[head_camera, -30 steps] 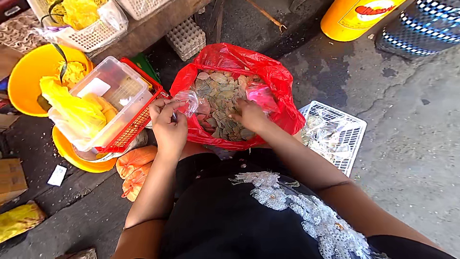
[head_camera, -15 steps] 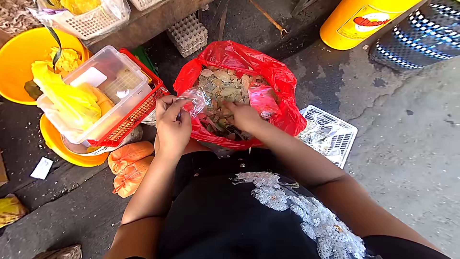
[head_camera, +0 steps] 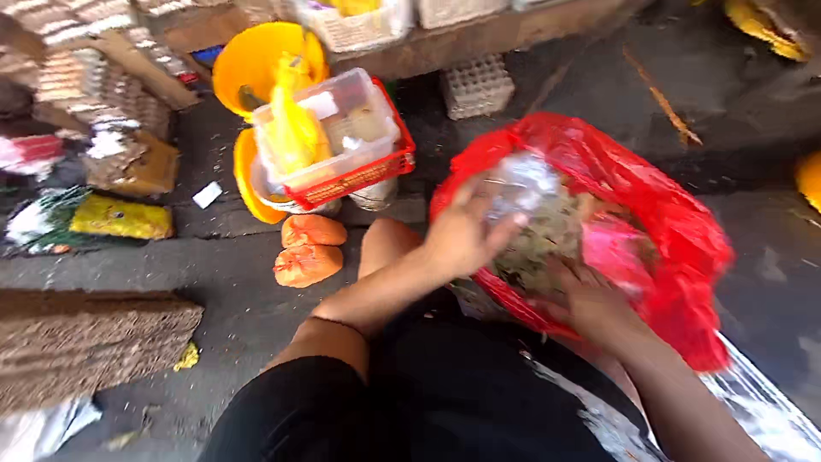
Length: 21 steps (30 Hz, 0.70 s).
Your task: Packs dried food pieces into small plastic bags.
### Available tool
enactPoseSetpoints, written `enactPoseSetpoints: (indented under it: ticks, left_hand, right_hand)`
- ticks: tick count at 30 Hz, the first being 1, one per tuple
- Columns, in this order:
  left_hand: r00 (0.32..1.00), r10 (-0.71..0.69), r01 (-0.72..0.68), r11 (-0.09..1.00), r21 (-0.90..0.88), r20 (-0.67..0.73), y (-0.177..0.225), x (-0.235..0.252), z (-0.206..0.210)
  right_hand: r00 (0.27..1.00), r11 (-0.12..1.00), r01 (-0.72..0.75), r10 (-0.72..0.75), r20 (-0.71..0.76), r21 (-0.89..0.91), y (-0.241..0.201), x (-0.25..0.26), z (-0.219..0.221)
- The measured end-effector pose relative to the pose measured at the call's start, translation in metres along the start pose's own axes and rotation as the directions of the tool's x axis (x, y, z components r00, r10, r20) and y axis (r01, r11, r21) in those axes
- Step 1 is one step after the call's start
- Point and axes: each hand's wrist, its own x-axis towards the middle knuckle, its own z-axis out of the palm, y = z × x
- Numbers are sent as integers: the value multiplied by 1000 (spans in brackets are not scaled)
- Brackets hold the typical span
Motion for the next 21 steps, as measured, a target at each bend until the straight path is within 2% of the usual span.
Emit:
enactPoseSetpoints:
  ticks: [2, 4, 7, 12, 15, 18, 21]
  left_hand:
    - [995, 36, -32, 998, -46, 91, 5, -1, 10]
    - [983, 69, -61, 997, -54, 167, 18, -1, 11]
    - [981, 109, -104, 994, -35, 160, 24, -2, 11]
    - [981, 29, -22, 999, -39, 192, 19, -2, 3]
    - [976, -6, 13, 999, -31, 216, 19, -2, 6]
    - [970, 4, 7, 999, -44, 241, 20, 0, 10]
    - [968, -10, 22, 999, -47, 249, 19, 2, 9]
  right_hand:
    - [991, 991, 127, -129, -32, -49, -12, -3, 13]
    - [989, 986, 147, -147, 10, -78, -13, -2, 18]
    - [992, 991, 55, -40, 121, -125, -8, 10, 6]
    - [983, 991, -59, 79, 166, -120, 12, 29, -20]
    - [962, 989, -101, 123, 244, -104, 13, 28, -18]
    - [952, 976, -143, 181, 248, -162, 22, 24, -7]
    - [966, 979, -76, 119, 228, -189, 36, 25, 6]
